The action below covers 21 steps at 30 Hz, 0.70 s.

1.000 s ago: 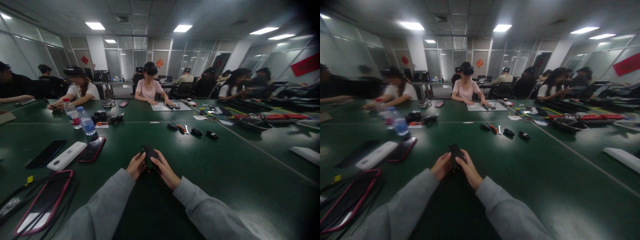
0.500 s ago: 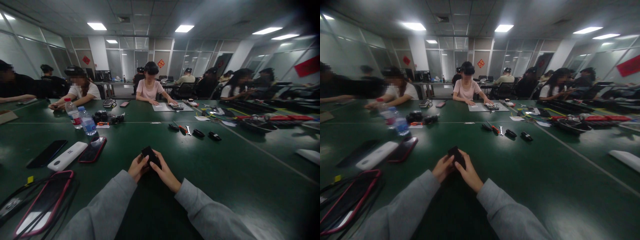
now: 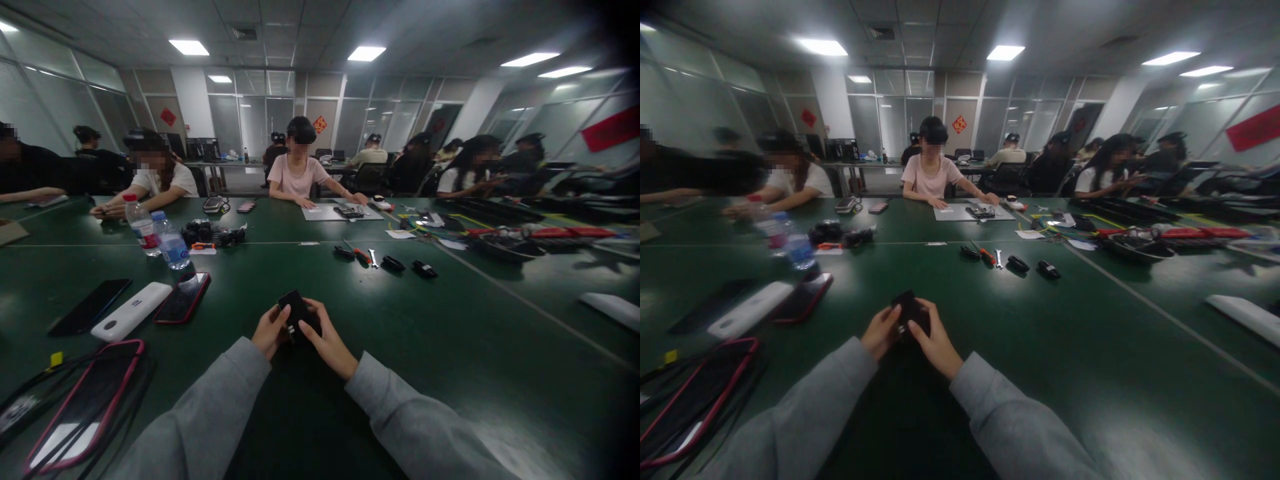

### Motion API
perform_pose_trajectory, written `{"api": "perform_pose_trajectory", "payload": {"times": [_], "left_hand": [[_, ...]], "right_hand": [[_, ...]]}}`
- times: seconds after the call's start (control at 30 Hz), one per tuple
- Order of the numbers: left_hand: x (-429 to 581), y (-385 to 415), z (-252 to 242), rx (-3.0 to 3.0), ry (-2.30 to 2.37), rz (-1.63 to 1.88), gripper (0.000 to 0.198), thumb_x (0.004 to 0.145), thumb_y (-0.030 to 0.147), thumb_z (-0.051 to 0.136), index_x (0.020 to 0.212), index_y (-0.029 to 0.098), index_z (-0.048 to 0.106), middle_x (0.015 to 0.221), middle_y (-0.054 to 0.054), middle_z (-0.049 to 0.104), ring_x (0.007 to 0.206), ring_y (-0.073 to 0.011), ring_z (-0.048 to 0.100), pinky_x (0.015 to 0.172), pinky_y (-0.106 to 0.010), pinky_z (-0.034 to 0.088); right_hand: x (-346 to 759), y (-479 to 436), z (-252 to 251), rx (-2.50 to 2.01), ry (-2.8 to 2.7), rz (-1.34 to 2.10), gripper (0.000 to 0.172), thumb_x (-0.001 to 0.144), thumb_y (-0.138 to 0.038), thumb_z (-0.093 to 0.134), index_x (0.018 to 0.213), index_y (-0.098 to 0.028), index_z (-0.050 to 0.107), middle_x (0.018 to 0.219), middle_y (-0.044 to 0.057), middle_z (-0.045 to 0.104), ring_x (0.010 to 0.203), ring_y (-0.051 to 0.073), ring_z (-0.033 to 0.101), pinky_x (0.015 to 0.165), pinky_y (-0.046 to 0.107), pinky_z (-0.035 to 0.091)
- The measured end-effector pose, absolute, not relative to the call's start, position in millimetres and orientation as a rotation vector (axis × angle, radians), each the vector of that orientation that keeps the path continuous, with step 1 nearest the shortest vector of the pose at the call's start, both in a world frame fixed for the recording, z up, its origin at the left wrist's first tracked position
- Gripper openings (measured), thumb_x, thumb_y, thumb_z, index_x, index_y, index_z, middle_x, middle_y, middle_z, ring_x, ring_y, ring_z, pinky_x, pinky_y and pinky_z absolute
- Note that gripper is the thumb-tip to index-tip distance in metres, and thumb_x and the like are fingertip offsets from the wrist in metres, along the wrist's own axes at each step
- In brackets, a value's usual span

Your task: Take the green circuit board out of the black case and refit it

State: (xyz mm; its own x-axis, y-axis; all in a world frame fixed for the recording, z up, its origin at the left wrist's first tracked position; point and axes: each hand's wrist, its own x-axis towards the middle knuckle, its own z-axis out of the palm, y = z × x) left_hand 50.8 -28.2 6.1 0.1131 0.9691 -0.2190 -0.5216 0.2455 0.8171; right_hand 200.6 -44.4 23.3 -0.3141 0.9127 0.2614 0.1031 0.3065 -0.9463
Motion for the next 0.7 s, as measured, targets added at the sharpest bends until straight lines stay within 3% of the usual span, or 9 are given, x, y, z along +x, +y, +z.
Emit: {"api": "perform_pose_trajectory", "payload": {"times": [0.2,0.37,0.47,0.6,0.7], "left_hand": [[48,-25,10,0.569,0.890,1.245,0.045,0.069,0.037,0.068,0.107,0.017,0.055,0.095,-0.010,0.066,0.076,-0.0200,0.066,0.067,-0.034,0.054],[44,-26,15,0.569,0.811,1.210,0.044,0.072,0.040,0.064,0.106,0.015,0.054,0.105,-0.014,0.064,0.084,-0.0228,0.065,0.071,-0.038,0.054],[43,-25,15,0.550,0.790,1.192,0.044,0.073,0.040,0.063,0.107,0.014,0.054,0.107,-0.015,0.063,0.086,-0.0234,0.065,0.074,-0.040,0.053],[41,-23,15,0.520,0.790,1.190,0.045,0.073,0.041,0.063,0.108,0.014,0.054,0.109,-0.014,0.062,0.087,-0.0241,0.065,0.075,-0.040,0.053],[38,-22,15,0.483,0.797,1.186,0.047,0.072,0.042,0.063,0.109,0.015,0.053,0.111,-0.014,0.062,0.087,-0.0238,0.065,0.074,-0.038,0.053]], "right_hand": [[205,-36,17,-1.040,-1.365,1.086,0.048,0.083,-0.045,0.048,0.125,-0.027,0.034,0.116,0.004,0.048,0.110,0.018,0.048,0.096,0.037,0.040],[217,-22,19,-0.926,-0.959,1.464,0.047,0.078,-0.049,0.054,0.118,-0.027,0.041,0.112,0.003,0.054,0.097,0.018,0.056,0.080,0.033,0.049],[224,-16,21,-0.887,-0.851,1.585,0.046,0.073,-0.042,0.064,0.111,-0.024,0.046,0.108,0.003,0.057,0.093,0.017,0.058,0.078,0.031,0.049],[231,-12,20,-0.919,-0.847,1.553,0.056,0.068,-0.037,0.068,0.116,-0.026,0.042,0.099,0.001,0.060,0.083,0.016,0.062,0.078,0.034,0.049],[234,-13,19,-0.983,-0.973,1.481,0.050,0.071,-0.042,0.064,0.115,-0.022,0.048,0.102,0.003,0.061,0.086,0.017,0.060,0.076,0.033,0.048]]}}
